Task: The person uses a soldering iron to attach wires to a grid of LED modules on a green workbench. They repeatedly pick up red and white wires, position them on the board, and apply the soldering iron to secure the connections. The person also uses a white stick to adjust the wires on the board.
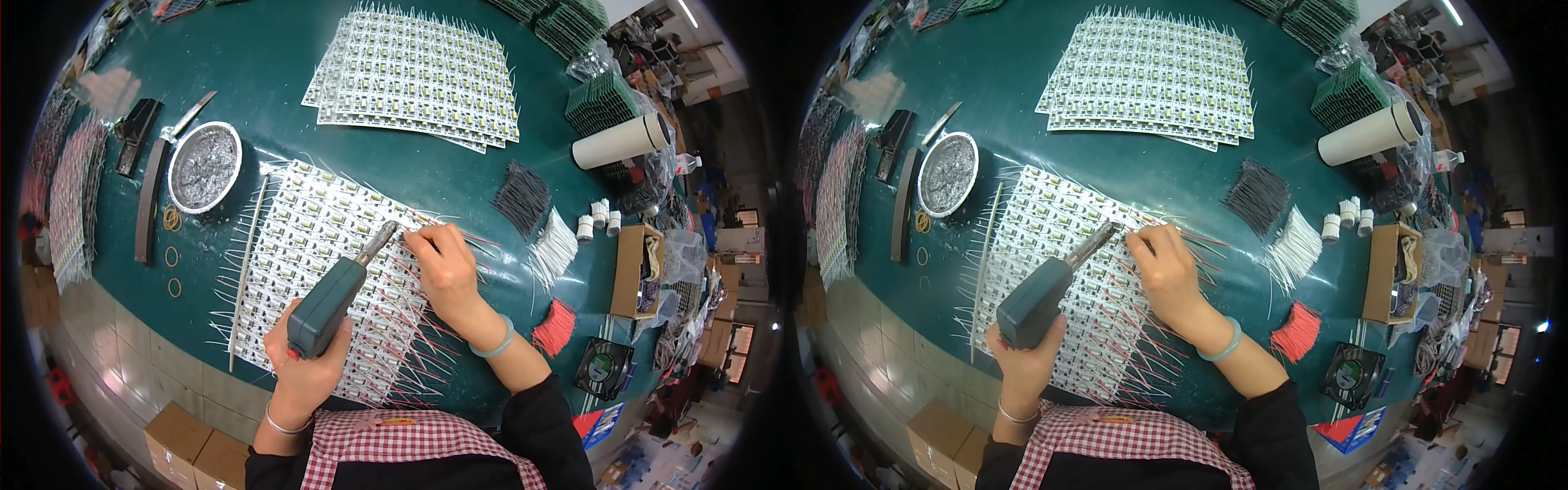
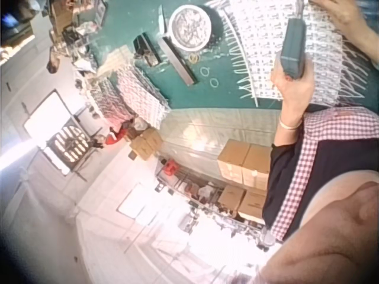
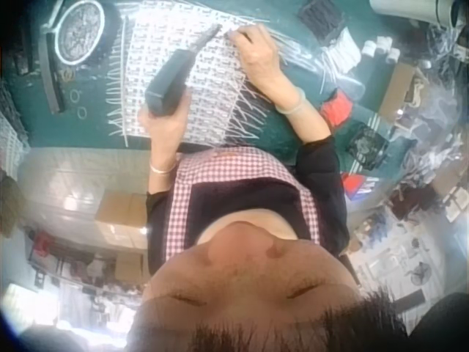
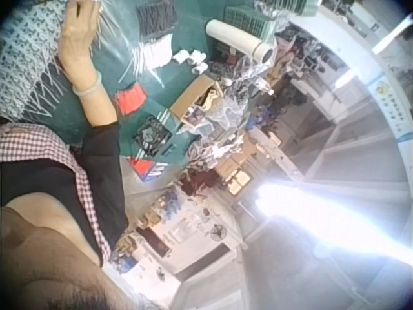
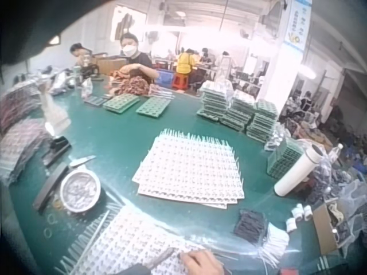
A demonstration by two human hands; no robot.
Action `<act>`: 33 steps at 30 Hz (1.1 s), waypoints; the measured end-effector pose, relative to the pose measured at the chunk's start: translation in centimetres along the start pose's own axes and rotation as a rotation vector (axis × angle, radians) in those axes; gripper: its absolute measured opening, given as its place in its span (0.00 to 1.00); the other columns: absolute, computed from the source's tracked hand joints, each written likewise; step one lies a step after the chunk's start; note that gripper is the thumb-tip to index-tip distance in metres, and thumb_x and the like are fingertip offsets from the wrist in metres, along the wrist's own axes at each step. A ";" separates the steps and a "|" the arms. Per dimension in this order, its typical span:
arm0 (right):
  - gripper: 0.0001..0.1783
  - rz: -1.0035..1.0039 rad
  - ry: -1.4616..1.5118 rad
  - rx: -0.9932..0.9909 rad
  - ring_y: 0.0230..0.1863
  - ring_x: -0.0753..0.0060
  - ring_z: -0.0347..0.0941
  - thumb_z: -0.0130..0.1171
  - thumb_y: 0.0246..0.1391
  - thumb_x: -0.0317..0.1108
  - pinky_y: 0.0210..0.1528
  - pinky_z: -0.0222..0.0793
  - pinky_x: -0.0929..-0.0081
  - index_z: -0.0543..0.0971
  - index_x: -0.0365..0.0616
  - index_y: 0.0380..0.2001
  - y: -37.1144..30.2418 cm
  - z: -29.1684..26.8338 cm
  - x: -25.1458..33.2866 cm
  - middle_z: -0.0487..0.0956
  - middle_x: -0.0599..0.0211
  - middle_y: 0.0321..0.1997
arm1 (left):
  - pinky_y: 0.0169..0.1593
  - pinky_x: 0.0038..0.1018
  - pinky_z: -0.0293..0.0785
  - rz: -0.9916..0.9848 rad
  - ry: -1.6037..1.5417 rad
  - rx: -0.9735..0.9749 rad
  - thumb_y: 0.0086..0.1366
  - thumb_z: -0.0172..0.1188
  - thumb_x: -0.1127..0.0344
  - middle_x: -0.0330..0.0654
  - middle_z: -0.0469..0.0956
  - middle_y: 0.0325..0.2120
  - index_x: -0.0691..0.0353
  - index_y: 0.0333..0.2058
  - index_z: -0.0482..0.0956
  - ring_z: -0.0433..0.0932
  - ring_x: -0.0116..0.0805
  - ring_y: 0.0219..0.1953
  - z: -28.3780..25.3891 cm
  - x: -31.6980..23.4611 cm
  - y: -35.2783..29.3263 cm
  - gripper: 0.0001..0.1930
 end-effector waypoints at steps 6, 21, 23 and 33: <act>0.18 0.002 -0.020 0.004 0.40 0.56 0.74 0.61 0.41 0.17 0.40 0.74 0.63 0.80 0.34 0.41 0.0 0.2 0.1 0.77 0.58 0.40 | 0.32 0.24 0.73 0.005 -0.027 -0.033 0.57 0.70 0.78 0.42 0.81 0.28 0.70 0.37 0.83 0.79 0.25 0.27 0.1 -0.1 0.0 0.09; 0.19 0.000 -0.009 0.009 0.41 0.54 0.74 0.61 0.40 0.17 0.41 0.74 0.62 0.80 0.34 0.40 0.0 0.4 -0.1 0.76 0.57 0.40 | 0.29 0.27 0.72 0.017 0.080 0.012 0.57 0.71 0.77 0.43 0.80 0.25 0.68 0.35 0.82 0.77 0.28 0.24 0.5 0.1 0.2 0.08; 0.19 -0.001 -0.004 0.012 0.41 0.54 0.74 0.61 0.40 0.17 0.41 0.74 0.62 0.80 0.34 0.41 0.0 0.4 0.0 0.76 0.57 0.40 | 0.29 0.27 0.72 0.021 0.095 0.010 0.57 0.71 0.77 0.42 0.79 0.24 0.68 0.34 0.82 0.77 0.29 0.23 0.5 0.1 0.2 0.07; 0.18 -0.003 -0.022 0.012 0.41 0.55 0.74 0.62 0.40 0.18 0.41 0.74 0.63 0.80 0.35 0.40 0.1 0.3 0.2 0.77 0.58 0.40 | 0.27 0.26 0.69 0.064 0.098 -0.003 0.57 0.71 0.77 0.41 0.77 0.23 0.68 0.32 0.80 0.74 0.27 0.22 0.5 0.0 -0.2 0.07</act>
Point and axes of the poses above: each hand's wrist, its own y-axis towards the middle knuckle, its own z-axis out of the palm, x = y × z, the point moved 9 cm from there along y, towards the middle knuckle
